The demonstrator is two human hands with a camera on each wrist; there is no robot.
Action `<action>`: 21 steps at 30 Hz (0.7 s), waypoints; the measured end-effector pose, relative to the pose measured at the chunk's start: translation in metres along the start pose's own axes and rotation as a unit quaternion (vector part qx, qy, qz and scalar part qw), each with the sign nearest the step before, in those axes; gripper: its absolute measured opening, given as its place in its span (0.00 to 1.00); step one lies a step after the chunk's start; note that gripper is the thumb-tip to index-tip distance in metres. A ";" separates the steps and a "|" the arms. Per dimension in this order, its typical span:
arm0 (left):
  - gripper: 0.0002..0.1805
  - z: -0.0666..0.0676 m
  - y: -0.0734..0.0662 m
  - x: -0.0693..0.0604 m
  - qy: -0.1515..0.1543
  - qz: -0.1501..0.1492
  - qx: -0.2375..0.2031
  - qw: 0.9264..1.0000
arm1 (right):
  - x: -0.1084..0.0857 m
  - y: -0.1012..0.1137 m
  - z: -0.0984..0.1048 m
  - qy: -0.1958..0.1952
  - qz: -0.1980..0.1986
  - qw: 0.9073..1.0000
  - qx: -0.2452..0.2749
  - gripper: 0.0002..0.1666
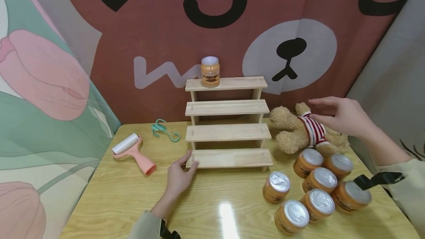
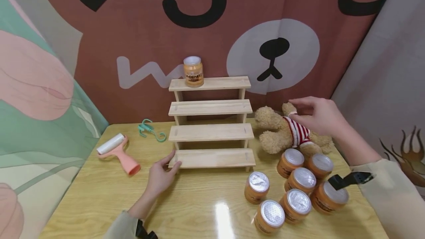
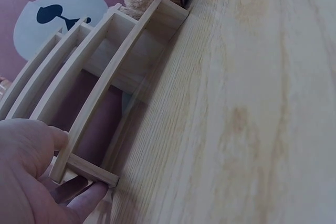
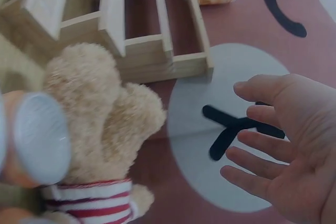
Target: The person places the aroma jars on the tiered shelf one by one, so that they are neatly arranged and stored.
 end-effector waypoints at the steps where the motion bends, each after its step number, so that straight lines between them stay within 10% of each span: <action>1: 0.29 0.000 -0.001 0.000 0.000 -0.004 0.000 1.000 | -0.003 -0.003 -0.002 0.007 -0.003 1.000 0.000 0.29; 21: 0.28 0.000 0.000 0.000 0.002 -0.017 0.006 1.000 | -0.051 -0.022 -0.052 0.062 0.023 0.998 0.008 0.29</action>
Point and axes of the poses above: each hand's wrist, its own x-axis towards the middle knuckle, its own z-axis out of the back of the hand, y = z × x, the point moved 7 cm from there along x, towards the middle knuckle, and after that the axes turned 1 degree about z, right-handed, at the moved point
